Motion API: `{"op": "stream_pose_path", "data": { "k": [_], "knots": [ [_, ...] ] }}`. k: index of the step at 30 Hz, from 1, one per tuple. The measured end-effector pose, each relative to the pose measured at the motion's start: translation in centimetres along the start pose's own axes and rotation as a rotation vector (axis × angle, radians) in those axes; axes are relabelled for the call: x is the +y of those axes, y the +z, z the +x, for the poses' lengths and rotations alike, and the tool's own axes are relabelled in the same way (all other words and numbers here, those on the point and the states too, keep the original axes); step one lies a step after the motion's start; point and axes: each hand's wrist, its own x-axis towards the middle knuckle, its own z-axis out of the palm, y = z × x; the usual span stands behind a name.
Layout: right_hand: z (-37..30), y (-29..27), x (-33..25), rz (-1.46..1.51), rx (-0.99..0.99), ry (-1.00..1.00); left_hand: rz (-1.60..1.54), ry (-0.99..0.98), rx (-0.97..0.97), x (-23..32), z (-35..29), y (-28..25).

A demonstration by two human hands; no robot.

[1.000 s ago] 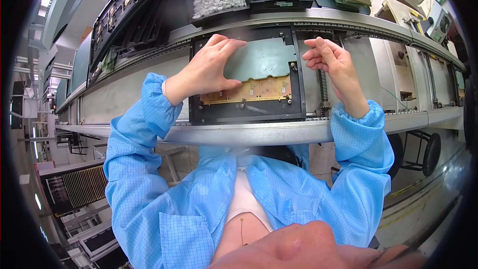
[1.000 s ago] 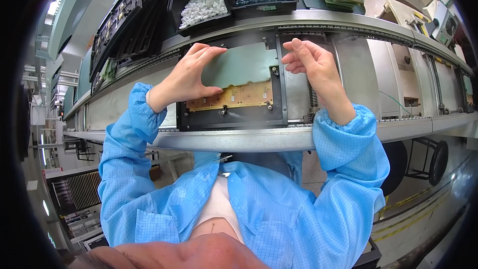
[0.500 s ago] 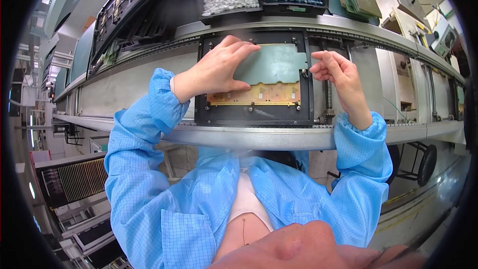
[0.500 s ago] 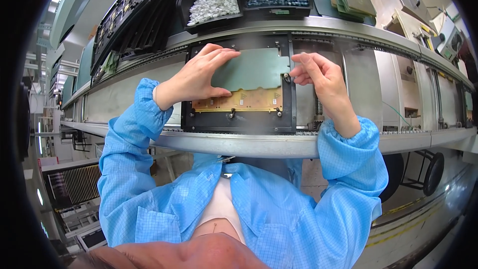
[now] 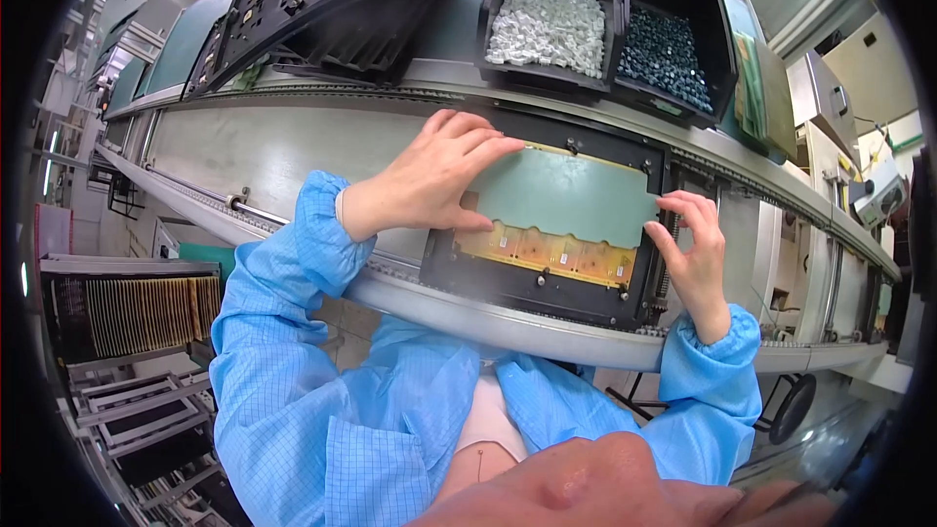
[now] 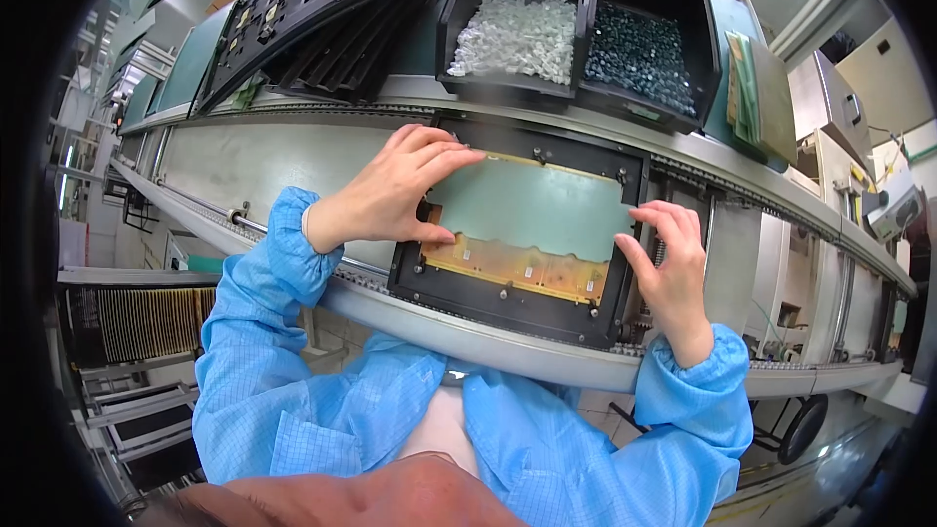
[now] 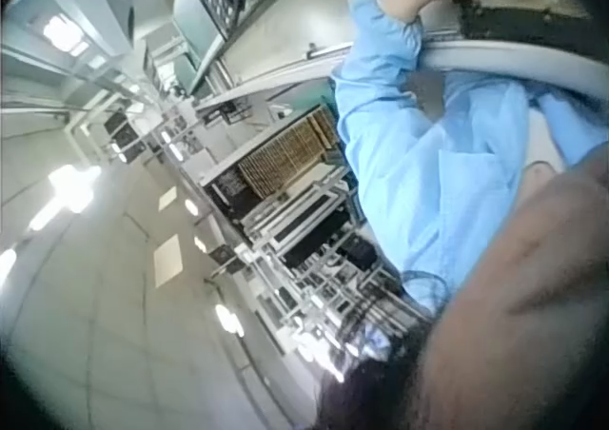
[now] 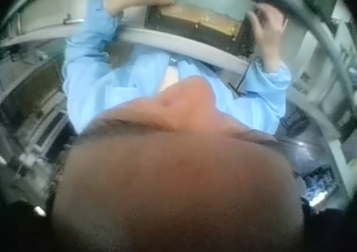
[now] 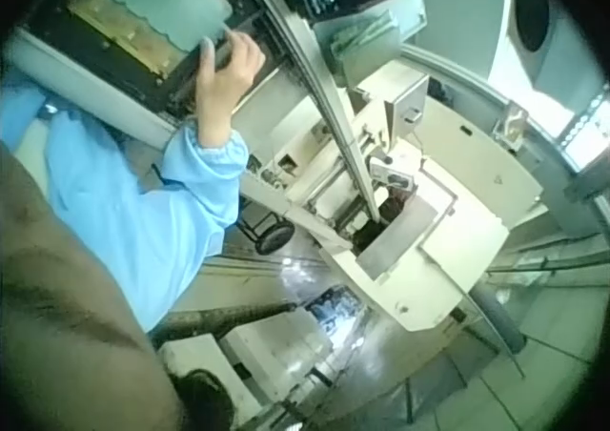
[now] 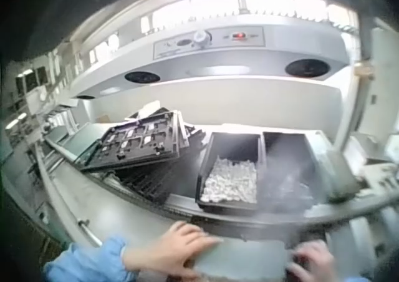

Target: The person places small electronic components by hand into designated slots on a printed circuit board.

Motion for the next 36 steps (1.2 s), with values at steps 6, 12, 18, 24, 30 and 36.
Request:
{"op": "stream_pose_path", "data": {
  "k": [6,12,18,24,30,36],
  "knots": [
    [-1.0,-0.4,-0.7,-0.056,0.046,-0.037,-0.005,0.025,-0.006,0.6,0.5,-0.5],
    [-1.2,-0.2,-1.1,-0.041,0.067,-0.025,0.020,0.036,-0.033,0.5,0.6,-1.1],
    [-0.3,0.3,-0.1,0.047,0.102,-0.031,0.021,0.070,-0.108,-0.8,1.3,-2.1],
    [0.7,-0.4,1.5,0.122,-0.080,-0.152,-0.001,-0.038,-0.031,-2.7,-0.2,-2.4],
    [1.8,0.7,2.6,0.173,-0.056,-0.283,-0.150,-0.100,0.022,-4.3,-0.6,-1.2],
    [2.7,1.6,2.4,0.129,0.005,-0.431,-0.190,-0.130,0.043,-4.8,-0.9,-1.0]
  ]
}}
